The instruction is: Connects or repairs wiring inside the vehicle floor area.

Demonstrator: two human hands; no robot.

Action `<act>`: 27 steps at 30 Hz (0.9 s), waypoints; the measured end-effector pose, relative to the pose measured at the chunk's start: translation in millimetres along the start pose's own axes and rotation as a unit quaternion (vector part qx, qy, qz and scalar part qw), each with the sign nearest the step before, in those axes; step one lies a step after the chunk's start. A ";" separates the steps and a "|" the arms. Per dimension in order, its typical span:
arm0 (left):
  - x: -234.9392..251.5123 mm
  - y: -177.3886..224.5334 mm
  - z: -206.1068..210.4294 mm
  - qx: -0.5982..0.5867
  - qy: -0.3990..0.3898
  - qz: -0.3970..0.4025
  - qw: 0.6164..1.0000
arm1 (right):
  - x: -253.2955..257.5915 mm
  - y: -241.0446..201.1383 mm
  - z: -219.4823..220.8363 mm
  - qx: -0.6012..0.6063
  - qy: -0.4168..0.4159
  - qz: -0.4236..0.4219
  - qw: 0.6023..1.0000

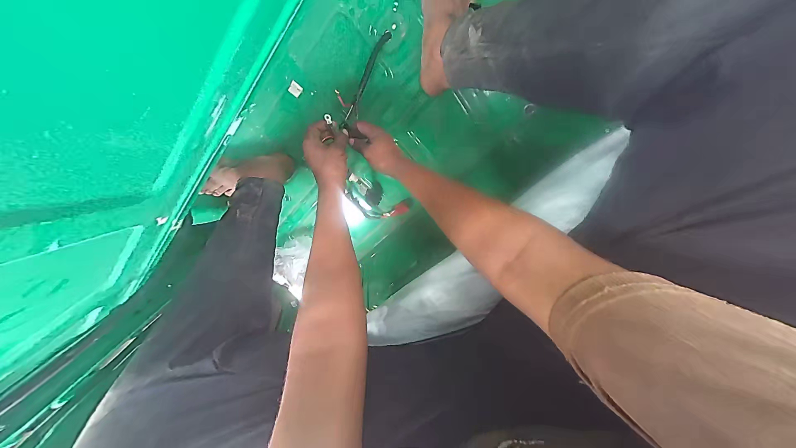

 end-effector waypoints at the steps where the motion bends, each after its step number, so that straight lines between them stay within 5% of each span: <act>1: 2.3 3.3 0.0 0.041 -0.008 0.009 0.999 | -0.3 -2.0 -1.7 -0.022 -0.007 0.005 1.000; 7: 4.8 28.3 5.3 0.250 -0.061 -0.007 0.966 | -4.7 -1.0 -6.6 -0.091 -0.012 -0.002 0.996; 13: 7.3 30.0 23.1 0.320 -0.137 -0.068 0.935 | -9.7 4.3 -11.2 -0.163 -0.026 0.028 0.986; 22: -5.9 18.2 37.9 0.246 -0.119 -0.065 0.960 | -53.5 -8.0 -12.8 -0.222 -0.032 0.091 0.970; 27: -6.2 -5.1 27.6 -0.045 -0.052 -0.040 0.997 | -64.3 -21.9 -15.5 -0.214 -0.042 0.069 0.974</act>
Point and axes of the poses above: each hand's wrist, its own x-axis towards the middle knuckle, its own z-axis out of the palm, y = z × x, the point moved 10 cm from there along x, towards the middle knuckle, and after that the axes turned 8 degrees about -y, right-handed, at the moved point
